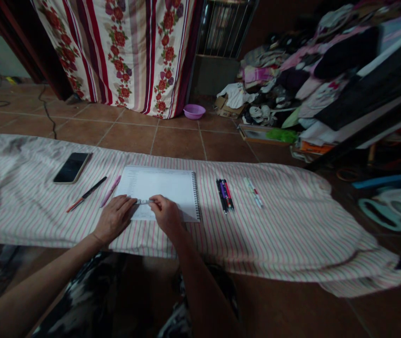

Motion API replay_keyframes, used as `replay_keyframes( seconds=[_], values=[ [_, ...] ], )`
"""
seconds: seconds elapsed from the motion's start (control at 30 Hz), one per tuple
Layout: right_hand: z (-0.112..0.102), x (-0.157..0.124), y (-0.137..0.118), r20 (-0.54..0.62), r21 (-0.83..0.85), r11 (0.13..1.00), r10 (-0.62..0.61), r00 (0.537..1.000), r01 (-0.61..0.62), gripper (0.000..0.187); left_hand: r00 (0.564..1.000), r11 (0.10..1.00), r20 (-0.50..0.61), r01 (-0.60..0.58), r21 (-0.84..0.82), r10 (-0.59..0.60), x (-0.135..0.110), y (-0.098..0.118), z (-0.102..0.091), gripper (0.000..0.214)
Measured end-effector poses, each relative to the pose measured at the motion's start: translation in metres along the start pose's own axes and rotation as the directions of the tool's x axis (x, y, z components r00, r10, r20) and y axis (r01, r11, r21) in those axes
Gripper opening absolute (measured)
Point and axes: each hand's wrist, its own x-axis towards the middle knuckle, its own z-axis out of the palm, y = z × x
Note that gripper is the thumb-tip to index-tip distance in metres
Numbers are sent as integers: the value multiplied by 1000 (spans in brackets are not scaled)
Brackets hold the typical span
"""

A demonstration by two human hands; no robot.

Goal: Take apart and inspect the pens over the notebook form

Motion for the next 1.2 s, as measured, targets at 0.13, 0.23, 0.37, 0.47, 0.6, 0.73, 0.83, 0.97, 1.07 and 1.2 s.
replay_keyframes(
  seconds=[0.13, 0.23, 0.37, 0.47, 0.6, 0.73, 0.83, 0.97, 1.07, 1.2],
  values=[
    [0, -1, -1, -3, -36, 999, -3, 1000, 3, 14, 1000, 1000, -15, -3, 0, 3, 1, 1, -1, 21],
    [1, -1, 0, -15, -40, 999, -16, 1000, 15, 19, 1000, 1000, -17, -5, -4, 5, 2, 0, -2, 22],
    [0, 0, 1, -8, -56, 998, -23, 1000, 22, 16, 1000, 1000, -3, -1, -4, 1, 1, 0, 0, 22],
    [0, -1, 1, 3, -55, 998, -13, 1000, 14, 15, 1000, 1000, 1, 1, -6, -1, 0, -1, 1, 22],
    [0, -1, 2, -12, -48, 999, -13, 1000, 12, 23, 1000, 1000, 2, 7, -14, -7, -1, -1, 2, 22],
    [-1, -1, 1, -11, -49, 998, -29, 1000, 29, 19, 1000, 1000, 2, 5, -16, -5, 0, -1, 0, 21],
    [-1, -1, 1, -1, -59, 998, -29, 1000, 29, 15, 1000, 1000, -10, -5, -10, 5, 2, 0, -1, 20],
    [0, -1, 1, -6, -57, 998, -6, 1000, 5, 20, 1000, 1000, -15, 2, -16, -2, 2, 0, -1, 20],
    [-1, -1, -2, -10, -49, 999, -8, 1000, 8, 23, 1000, 999, 5, 16, -28, -16, 1, 0, -1, 22],
    [-2, -1, -5, 6, -69, 997, -20, 1000, 21, 18, 1000, 999, 9, 20, -36, -20, 0, -1, 0, 23]
  ],
)
